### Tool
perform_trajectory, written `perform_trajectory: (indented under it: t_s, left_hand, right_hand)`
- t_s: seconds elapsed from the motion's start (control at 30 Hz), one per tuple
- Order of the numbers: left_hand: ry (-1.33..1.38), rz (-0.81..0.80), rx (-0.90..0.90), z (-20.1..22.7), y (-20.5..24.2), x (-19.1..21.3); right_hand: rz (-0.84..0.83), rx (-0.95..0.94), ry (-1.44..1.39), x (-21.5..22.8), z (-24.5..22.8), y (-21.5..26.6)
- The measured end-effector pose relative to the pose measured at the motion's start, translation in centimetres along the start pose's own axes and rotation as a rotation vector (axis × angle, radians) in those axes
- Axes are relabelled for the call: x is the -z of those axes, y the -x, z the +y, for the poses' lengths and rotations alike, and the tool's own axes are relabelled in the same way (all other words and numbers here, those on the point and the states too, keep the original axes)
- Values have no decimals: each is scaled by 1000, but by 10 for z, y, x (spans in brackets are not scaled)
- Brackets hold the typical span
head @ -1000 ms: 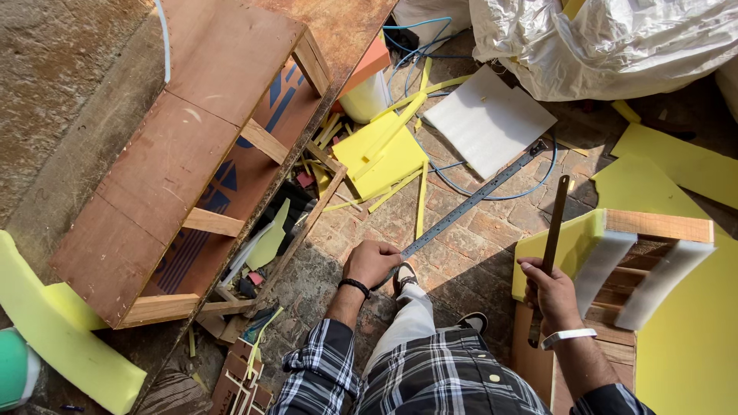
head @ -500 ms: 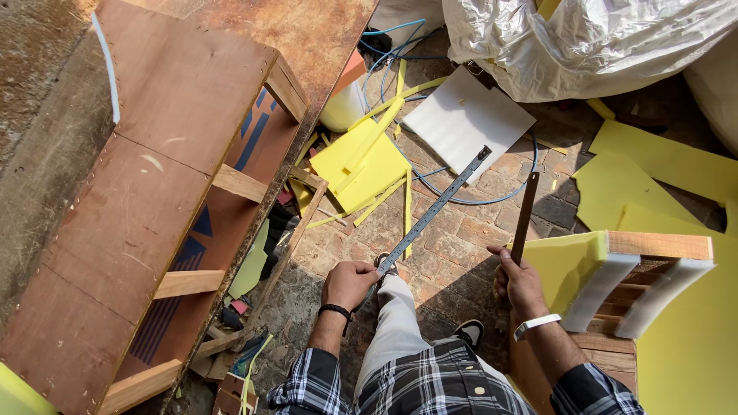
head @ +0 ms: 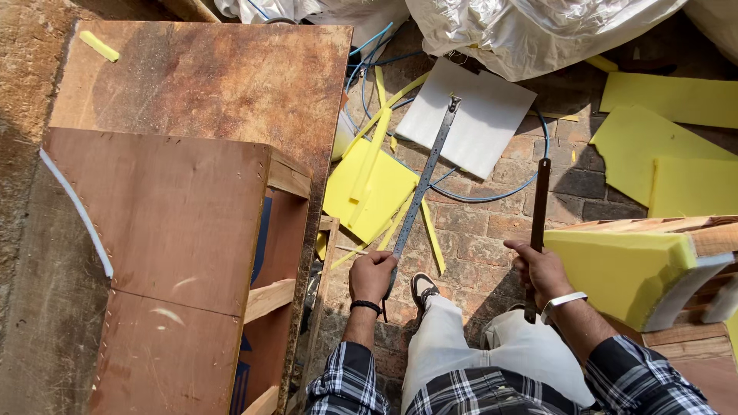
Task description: The person measures and marks a yellow foam sheet using a tape measure and straightedge, then cuts the foam with a utility knife. They also mark lines on a wooden board and apply adhesive with a spray gun before placing the cut foam onto the board.
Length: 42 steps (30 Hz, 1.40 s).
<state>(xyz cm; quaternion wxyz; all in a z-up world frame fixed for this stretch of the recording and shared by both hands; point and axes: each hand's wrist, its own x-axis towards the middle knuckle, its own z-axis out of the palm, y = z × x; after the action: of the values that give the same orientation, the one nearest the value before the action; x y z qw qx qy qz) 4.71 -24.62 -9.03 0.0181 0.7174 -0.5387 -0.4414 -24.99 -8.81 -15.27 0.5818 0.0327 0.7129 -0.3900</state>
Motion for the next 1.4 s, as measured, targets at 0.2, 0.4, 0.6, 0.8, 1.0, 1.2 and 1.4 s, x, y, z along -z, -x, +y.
perform_trajectory:
  t_s: [0.2, 0.4, 0.6, 0.8, 1.0, 1.2, 1.4]
  left_hand:
    - [109, 70, 200, -81, -82, -61]
    - [378, 115, 354, -186, -165, -124]
    - [706, 237, 490, -308, -233, -203]
    - [834, 257, 452, -414, -274, -249]
    - [796, 169, 496, -435, -284, -256]
    - [668, 17, 350, -461, -291, -266]
    - [559, -98, 363, -437, -269, -254]
  right_hand:
    - [-14, -39, 158, -66, 89, -171]
    - [-202, -59, 35, -165, 158, -385]
    - [-298, -9, 231, -267, 199, -550]
    - [119, 33, 86, -359, 223, -627]
    - [50, -115, 191, -383, 191, -623]
    - [204, 272, 145, -371, 177, -600]
    - [-175, 85, -182, -367, 104, -553]
